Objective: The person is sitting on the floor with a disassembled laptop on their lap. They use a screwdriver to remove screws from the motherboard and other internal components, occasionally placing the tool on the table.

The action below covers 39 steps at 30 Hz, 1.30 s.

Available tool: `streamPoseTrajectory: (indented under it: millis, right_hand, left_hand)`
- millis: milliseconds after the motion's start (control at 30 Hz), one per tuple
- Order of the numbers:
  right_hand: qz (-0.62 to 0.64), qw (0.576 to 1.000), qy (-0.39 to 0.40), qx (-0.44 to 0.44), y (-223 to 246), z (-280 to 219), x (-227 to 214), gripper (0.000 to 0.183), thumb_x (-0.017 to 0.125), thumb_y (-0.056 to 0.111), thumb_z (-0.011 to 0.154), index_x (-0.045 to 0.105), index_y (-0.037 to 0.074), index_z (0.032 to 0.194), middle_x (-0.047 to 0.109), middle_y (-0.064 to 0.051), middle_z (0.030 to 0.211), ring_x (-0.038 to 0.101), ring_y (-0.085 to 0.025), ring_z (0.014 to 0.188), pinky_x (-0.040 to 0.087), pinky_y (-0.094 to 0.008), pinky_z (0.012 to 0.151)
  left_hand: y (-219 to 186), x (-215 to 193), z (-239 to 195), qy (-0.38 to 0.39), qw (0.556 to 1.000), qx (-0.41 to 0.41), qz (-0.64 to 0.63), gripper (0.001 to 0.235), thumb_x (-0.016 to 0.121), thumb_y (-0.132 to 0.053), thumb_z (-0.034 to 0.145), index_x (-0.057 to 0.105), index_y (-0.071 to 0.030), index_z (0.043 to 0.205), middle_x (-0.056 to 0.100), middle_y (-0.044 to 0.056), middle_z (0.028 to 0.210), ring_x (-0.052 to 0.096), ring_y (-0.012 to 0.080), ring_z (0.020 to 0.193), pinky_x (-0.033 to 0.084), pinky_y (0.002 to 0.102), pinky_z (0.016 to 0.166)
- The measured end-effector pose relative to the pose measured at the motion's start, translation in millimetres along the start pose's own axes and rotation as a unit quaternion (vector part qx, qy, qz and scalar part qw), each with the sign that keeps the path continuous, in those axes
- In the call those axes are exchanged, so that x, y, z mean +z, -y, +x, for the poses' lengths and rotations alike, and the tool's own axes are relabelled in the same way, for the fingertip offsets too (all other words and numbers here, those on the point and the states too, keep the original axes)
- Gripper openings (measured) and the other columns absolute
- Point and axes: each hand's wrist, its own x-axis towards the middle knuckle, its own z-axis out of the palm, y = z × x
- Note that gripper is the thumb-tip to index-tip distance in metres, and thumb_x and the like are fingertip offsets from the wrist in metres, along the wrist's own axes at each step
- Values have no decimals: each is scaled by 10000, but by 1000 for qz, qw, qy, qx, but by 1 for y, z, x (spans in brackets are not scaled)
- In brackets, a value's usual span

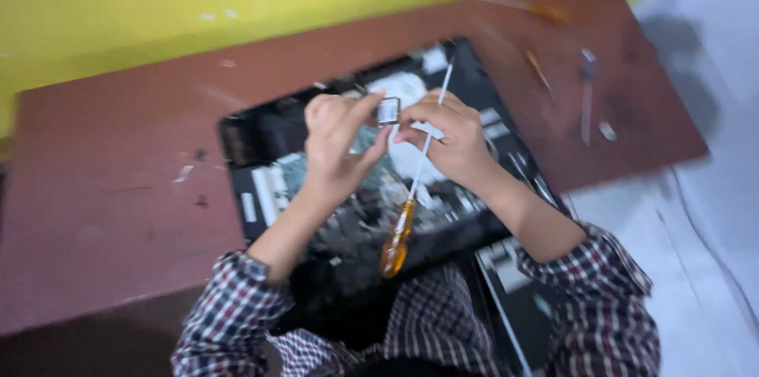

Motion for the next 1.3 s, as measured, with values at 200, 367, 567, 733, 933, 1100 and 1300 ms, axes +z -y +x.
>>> streamPoseTrajectory:
  millis: [200,367,567,733,933,1100,1300]
  right_hand:
    - [34,985,-78,151,63,-62,-63,112,850,82,862,751,40,892,688,-84,760,656,-254,679,540,-348,714]
    - [-89,921,-232,300,67,-168,-149,112,739,207,1003,715,98,1012,738,-79,1017,719,-190,981,549,-310,939]
    - [-216,770,-359,481,33,-409,-213,120,724,90,991,651,156,922,665,5,926,626,-124,920,494,-301,895]
    - [-146,737,-365,550,10,-589,-162,67,751,187,969,715,144,1005,686,28,942,605,-89,903,487,-263,857]
    - [-164,613,-391,666,8,-698,-114,203,767,297,905,761,110,985,718,-8,917,632,-125,885,491,-307,822]
    - [-151,568,-393,707,19,-706,-108,123,760,220,997,768,107,1043,750,-84,938,712,-248,973,499,-395,936]
    - [-232,698,-451,506,-3,-613,-162,59,784,103,985,771,45,986,708,-131,824,659,-228,804,514,-377,761]
  left_hand:
    - [-69,5,-13,111,980,-37,-159,640,846,-56,828,594,-12,1414,737,95,1075,658,299,1043,382,465,1049]
    - [-132,-26,-16,399,864,-80,-295,751,619,-458,979,323,-116,1578,521,120,1538,467,301,1435,251,471,1191]
    - [-207,-30,-29,668,430,-149,-588,719,260,-714,1086,309,-182,1567,263,140,1670,228,403,1572,182,552,1270]
    - [-233,17,-91,758,197,-241,-573,691,429,-606,1002,229,-340,1608,142,4,1743,57,416,1618,152,633,1249]
    - [-259,45,-110,792,184,-205,-544,653,394,-514,1029,223,-279,1614,179,-38,1722,97,388,1603,121,560,1275]
    - [-271,49,-121,801,162,-246,-522,654,460,-488,1005,265,-269,1589,180,-22,1710,91,384,1593,148,569,1253]
    - [-278,44,-146,730,208,-352,-547,699,563,-503,993,323,-157,1551,262,66,1644,197,343,1559,164,520,1263]
